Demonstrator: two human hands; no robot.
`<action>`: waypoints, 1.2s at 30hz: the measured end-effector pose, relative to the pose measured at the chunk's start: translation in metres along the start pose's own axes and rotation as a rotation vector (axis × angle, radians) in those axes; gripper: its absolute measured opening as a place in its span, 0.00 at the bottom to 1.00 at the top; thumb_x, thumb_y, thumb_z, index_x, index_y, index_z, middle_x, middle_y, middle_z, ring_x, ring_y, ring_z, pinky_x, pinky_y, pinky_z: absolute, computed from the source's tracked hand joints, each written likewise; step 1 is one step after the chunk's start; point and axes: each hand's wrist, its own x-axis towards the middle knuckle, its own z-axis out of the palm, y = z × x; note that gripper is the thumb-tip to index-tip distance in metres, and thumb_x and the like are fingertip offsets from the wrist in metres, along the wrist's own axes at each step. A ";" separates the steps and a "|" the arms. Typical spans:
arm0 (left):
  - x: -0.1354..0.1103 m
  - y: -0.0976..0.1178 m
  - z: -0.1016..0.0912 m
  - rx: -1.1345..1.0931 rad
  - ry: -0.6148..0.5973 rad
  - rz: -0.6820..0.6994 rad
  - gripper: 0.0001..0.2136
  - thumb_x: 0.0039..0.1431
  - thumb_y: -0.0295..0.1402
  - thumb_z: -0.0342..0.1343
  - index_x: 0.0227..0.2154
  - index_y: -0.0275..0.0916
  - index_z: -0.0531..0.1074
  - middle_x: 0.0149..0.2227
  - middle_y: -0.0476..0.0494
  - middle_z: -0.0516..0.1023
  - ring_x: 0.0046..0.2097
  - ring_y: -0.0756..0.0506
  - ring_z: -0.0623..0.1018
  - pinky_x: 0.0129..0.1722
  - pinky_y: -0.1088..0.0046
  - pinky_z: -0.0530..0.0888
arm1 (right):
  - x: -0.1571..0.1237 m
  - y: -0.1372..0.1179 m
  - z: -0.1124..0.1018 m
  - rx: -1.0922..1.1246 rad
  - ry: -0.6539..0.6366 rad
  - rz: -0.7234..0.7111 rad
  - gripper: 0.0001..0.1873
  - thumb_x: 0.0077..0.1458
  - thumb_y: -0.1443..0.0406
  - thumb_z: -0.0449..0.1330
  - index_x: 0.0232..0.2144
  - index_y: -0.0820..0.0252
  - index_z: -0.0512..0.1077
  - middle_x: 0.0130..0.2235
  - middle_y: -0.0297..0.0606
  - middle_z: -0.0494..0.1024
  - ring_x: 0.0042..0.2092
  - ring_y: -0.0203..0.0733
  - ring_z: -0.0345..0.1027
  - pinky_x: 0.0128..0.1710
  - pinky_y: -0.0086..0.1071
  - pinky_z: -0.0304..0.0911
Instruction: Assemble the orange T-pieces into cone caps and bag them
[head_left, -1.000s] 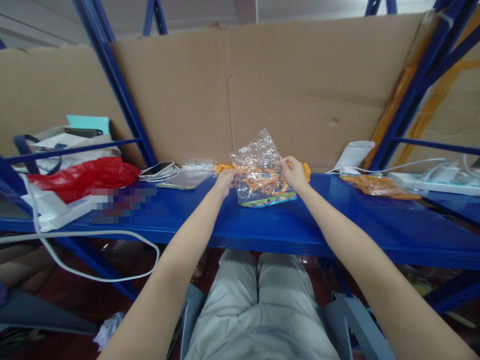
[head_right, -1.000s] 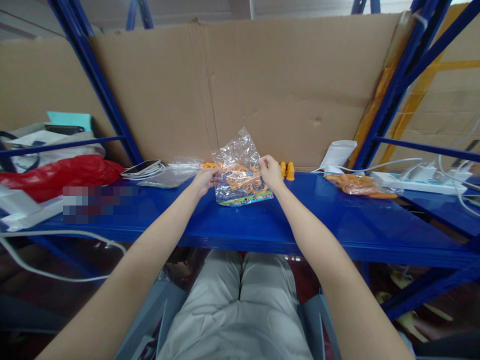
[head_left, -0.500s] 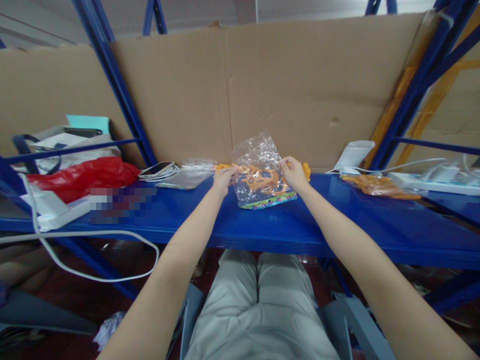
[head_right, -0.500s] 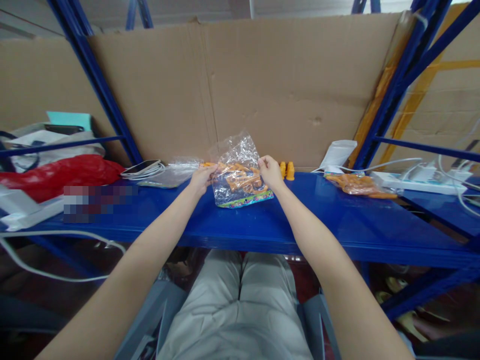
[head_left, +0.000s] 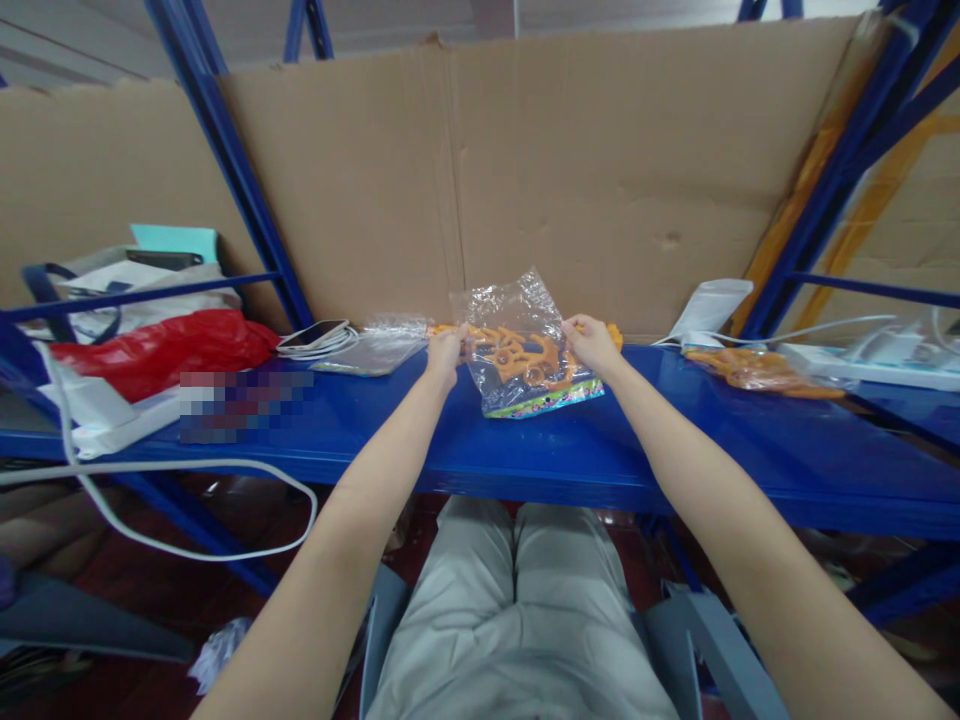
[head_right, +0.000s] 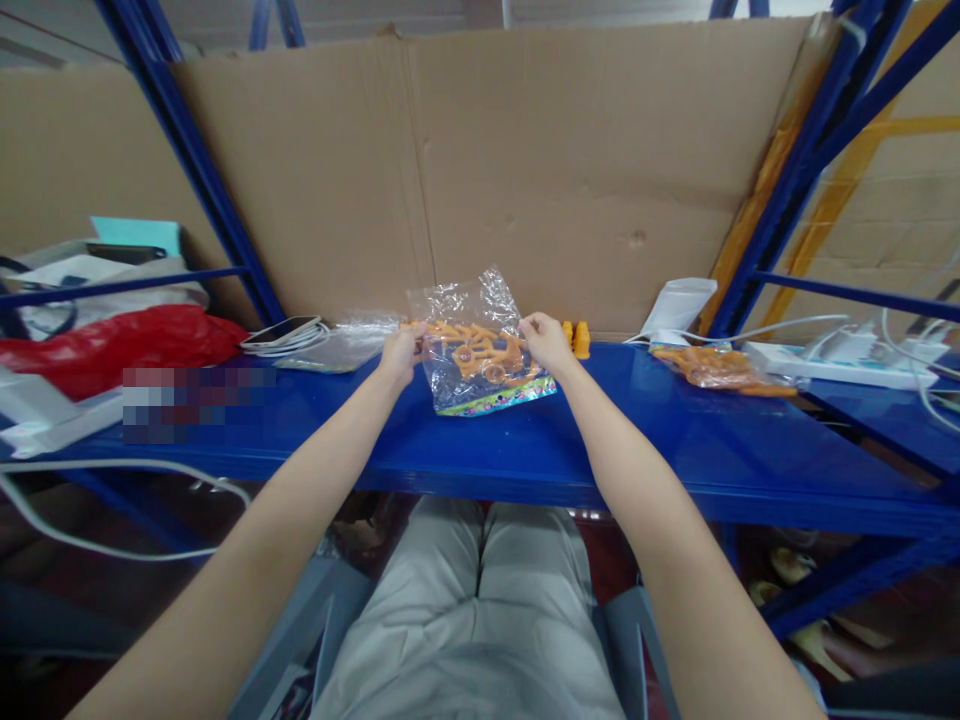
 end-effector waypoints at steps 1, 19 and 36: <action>0.000 0.000 0.000 0.000 0.003 0.001 0.10 0.59 0.25 0.54 0.22 0.37 0.67 0.19 0.54 0.68 0.20 0.54 0.67 0.21 0.79 0.67 | -0.001 -0.001 0.001 0.023 -0.007 0.043 0.14 0.58 0.59 0.59 0.23 0.55 0.63 0.20 0.27 0.63 0.23 0.36 0.59 0.29 0.34 0.60; 0.014 -0.005 -0.004 -0.460 0.286 -0.061 0.11 0.68 0.27 0.46 0.30 0.36 0.69 0.20 0.52 0.70 0.19 0.53 0.71 0.19 0.80 0.67 | -0.026 -0.027 0.002 0.561 -0.593 0.388 0.11 0.61 0.58 0.61 0.31 0.59 0.70 0.31 0.39 0.77 0.33 0.37 0.72 0.33 0.29 0.69; 0.022 -0.003 -0.010 -0.421 0.297 -0.041 0.13 0.65 0.30 0.55 0.24 0.39 0.62 0.18 0.57 0.63 0.15 0.56 0.65 0.16 0.84 0.64 | -0.029 -0.029 0.019 0.425 -0.454 0.357 0.14 0.54 0.63 0.65 0.24 0.58 0.64 0.21 0.31 0.66 0.20 0.27 0.53 0.17 0.26 0.46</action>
